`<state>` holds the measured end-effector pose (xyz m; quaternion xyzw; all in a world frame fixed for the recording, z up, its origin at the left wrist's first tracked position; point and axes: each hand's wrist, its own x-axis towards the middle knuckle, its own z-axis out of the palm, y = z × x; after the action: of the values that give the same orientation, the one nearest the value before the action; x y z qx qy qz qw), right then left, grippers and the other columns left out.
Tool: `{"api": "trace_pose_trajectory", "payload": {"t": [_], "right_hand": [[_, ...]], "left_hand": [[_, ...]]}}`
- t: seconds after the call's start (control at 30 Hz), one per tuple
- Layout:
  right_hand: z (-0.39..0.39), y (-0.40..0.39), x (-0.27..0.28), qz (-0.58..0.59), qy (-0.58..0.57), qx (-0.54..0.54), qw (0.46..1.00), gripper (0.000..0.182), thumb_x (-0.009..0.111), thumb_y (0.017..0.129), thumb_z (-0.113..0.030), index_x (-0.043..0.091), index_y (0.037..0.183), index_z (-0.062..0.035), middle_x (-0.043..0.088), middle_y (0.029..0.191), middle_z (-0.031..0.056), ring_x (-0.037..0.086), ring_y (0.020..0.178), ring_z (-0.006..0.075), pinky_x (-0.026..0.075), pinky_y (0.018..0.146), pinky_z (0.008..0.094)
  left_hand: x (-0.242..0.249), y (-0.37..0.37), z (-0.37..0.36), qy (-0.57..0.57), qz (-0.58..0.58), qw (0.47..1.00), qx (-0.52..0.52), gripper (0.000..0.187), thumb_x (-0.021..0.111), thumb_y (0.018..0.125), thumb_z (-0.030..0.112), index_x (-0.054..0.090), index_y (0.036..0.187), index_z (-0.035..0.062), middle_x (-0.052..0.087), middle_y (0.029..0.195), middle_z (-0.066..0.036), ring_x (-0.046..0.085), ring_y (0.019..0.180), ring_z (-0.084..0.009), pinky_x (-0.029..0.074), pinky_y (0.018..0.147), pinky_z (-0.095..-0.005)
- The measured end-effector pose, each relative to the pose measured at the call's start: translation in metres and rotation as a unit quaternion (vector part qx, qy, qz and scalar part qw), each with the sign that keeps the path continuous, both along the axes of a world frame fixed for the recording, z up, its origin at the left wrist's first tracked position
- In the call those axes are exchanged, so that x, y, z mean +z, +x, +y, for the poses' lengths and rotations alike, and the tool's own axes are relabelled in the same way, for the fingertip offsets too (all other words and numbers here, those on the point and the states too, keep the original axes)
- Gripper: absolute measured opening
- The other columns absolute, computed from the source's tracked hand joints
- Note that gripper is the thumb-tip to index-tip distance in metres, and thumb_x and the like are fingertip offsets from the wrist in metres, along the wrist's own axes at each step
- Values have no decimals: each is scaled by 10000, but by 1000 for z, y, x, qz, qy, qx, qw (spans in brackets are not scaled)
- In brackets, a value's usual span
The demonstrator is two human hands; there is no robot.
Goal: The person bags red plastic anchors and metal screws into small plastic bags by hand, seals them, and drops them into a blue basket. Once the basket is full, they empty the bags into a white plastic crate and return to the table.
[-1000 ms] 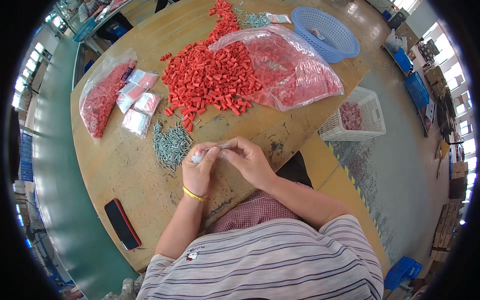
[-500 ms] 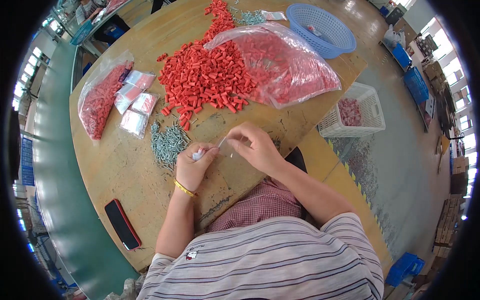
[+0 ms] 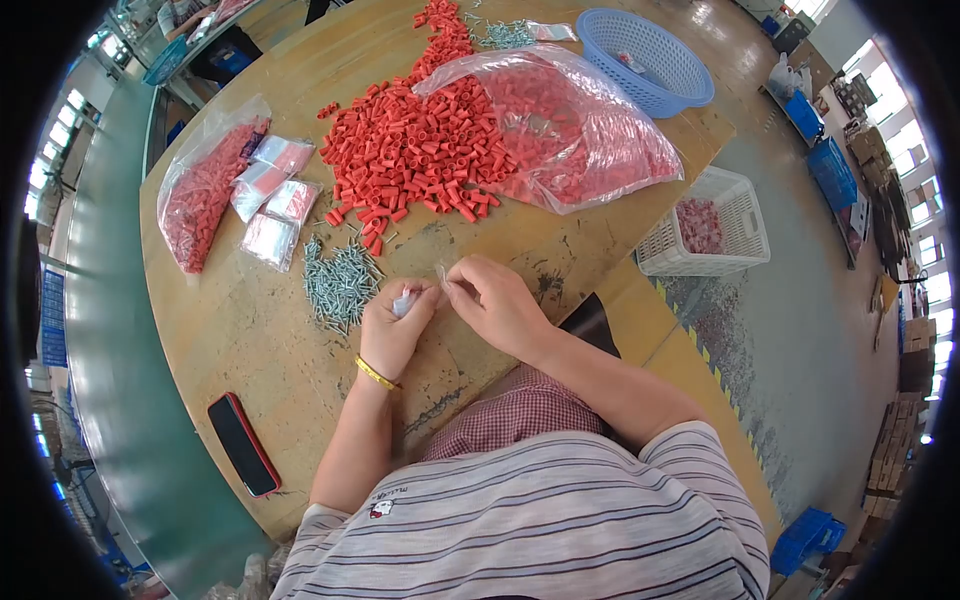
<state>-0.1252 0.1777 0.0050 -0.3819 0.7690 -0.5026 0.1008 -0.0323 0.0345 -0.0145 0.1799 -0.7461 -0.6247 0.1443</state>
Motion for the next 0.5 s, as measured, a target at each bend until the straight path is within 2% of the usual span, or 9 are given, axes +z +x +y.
{"api": "trace_pose_trajectory", "payload": {"t": [0.17, 0.27, 0.37, 0.47, 0.5], "right_hand": [[2, -1, 3, 56, 17, 21, 998, 95, 607, 837, -49, 517, 847, -21, 527, 742, 128, 548, 667, 289, 430, 606, 383], [2, 0, 1, 16, 10, 21, 1000, 91, 605, 830, -45, 521, 845, -15, 534, 748, 126, 554, 670, 280, 435, 609, 376], [4, -2, -3, -23, 8, 2, 1000, 89, 602, 833, -54, 528, 832, -5, 549, 750, 122, 560, 669, 259, 442, 615, 358], [5, -1, -6, -56, 8, -21, 998, 93, 601, 839, -67, 540, 824, 2, 563, 751, 121, 563, 669, 239, 447, 623, 342], [4, 0, -6, -70, 0, -29, 997, 94, 600, 842, -71, 543, 823, 2, 565, 748, 120, 562, 666, 237, 447, 623, 339]], "left_hand": [[3, 1, -2, -31, 2, 999, 38, 113, 676, 858, 109, 654, 891, 4, 637, 799, -11, 561, 718, -78, 456, 677, -225], [9, 0, -1, -122, 11, 991, 53, 90, 666, 838, 76, 655, 908, 19, 643, 810, -56, 601, 717, -126, 476, 695, -251], [2, -2, -4, -224, 98, 969, -13, 119, 658, 819, 62, 654, 933, 31, 633, 814, -107, 622, 716, -204, 491, 698, -294], [12, 1, -1, -322, 88, 940, -66, 222, 630, 772, 40, 647, 994, 52, 631, 872, -142, 603, 807, -350, 498, 724, -389], [11, 2, 0, -308, 73, 946, -70, 211, 636, 777, 49, 650, 987, 51, 630, 865, -141, 602, 802, -346, 498, 724, -388]]}}
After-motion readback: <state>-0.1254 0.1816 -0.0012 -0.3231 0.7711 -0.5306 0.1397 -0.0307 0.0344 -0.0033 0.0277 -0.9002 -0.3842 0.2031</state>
